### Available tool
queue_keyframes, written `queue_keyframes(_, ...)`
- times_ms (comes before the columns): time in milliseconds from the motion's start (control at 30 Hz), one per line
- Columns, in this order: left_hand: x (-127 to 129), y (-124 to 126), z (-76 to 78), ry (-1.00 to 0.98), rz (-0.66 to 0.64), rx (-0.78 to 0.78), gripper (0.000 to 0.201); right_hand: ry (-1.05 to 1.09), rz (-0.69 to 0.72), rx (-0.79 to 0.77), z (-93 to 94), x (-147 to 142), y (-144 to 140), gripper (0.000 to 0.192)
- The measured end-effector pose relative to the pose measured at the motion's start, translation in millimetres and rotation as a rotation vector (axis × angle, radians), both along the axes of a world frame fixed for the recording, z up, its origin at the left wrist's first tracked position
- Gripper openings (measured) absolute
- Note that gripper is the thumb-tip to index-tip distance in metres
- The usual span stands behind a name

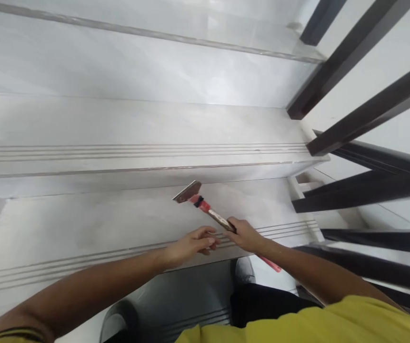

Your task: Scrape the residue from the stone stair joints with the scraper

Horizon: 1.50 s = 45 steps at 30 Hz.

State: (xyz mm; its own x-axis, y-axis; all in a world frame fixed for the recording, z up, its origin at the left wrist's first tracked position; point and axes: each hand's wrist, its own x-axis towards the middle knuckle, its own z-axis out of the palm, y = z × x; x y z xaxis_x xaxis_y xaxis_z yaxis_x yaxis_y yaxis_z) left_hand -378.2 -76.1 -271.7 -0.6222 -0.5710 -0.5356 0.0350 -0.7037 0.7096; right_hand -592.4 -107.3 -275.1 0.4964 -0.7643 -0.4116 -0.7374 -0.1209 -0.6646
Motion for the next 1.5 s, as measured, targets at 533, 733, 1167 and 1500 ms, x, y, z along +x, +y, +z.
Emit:
queue_keyframes(533, 22, 10, -6.3, -0.211, -0.179, -0.078, 0.029, 0.16, 0.07, -0.352, 64.2, 22, -47, 0.051)
queue_keyframes(733, 21, 3, 2.8, -0.247, -0.159, -0.137, 0.021, 0.094, -0.029, -0.143, 80.8, 32, -49, 0.054)
queue_keyframes(1167, 40, -8, 11.8, -0.254, -0.178, -0.174, 0.014, -0.002, -0.219, 0.422, 156.9, 22, -75, 0.072)
queue_keyframes(1500, 54, -11, 12.2, -0.22, -0.147, -0.243, 0.017, 0.56, 0.105, 0.145, 238.3, 60, -140, 0.063)
